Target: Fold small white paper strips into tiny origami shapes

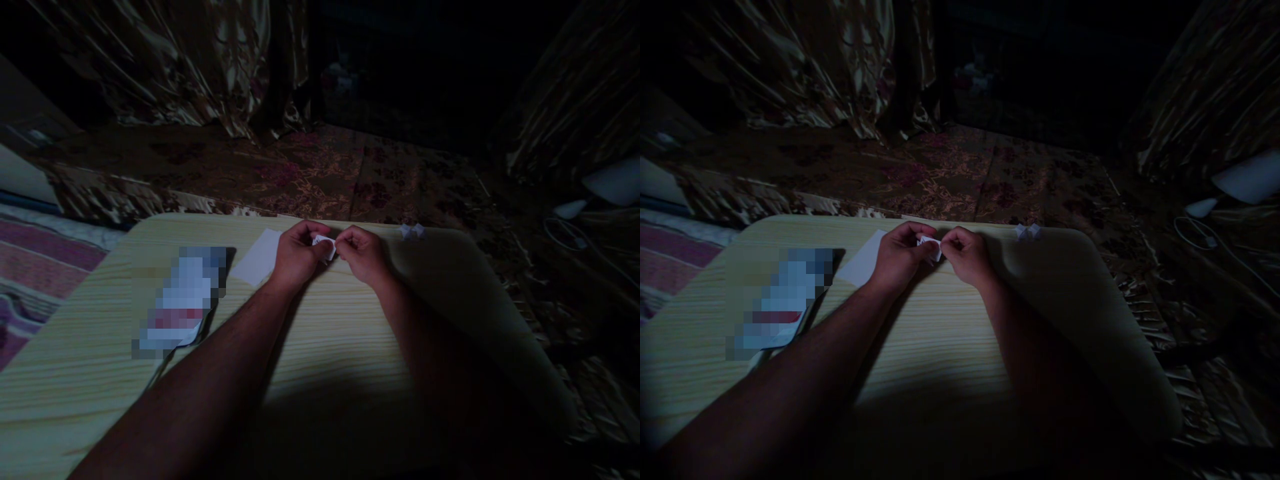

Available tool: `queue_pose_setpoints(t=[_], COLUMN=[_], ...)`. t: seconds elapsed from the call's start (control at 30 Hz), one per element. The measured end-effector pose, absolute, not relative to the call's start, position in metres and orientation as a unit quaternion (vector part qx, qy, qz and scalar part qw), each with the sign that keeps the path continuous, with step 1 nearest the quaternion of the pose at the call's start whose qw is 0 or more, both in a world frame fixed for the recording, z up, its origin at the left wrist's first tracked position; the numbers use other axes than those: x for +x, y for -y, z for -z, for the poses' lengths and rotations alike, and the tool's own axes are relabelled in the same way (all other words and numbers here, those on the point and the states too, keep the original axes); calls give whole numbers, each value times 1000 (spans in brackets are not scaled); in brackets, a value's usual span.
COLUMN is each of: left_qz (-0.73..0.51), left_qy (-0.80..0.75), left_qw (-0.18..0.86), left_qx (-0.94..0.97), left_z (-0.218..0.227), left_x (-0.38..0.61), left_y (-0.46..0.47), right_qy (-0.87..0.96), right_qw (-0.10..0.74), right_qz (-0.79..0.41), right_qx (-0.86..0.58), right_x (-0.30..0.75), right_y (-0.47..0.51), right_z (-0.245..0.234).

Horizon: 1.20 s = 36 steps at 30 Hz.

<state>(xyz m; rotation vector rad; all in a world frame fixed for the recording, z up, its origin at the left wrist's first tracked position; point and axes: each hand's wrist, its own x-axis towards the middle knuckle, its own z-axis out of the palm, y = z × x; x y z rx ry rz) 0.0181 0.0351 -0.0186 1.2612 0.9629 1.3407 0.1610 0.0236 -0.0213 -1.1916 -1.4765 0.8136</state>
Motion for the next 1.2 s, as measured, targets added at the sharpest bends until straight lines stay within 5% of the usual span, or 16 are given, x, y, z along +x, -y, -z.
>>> queue_pose_setpoints(t=[1.2], left_qz=[-522], left_qy=[-361], left_qw=[539], left_qx=[554], left_z=[20], left_x=[19], left_y=[-36], right_qy=[582], right_qw=[543], right_qz=[-327], right_qx=[-509], right_x=[162], right_y=[-27], right_z=[25])
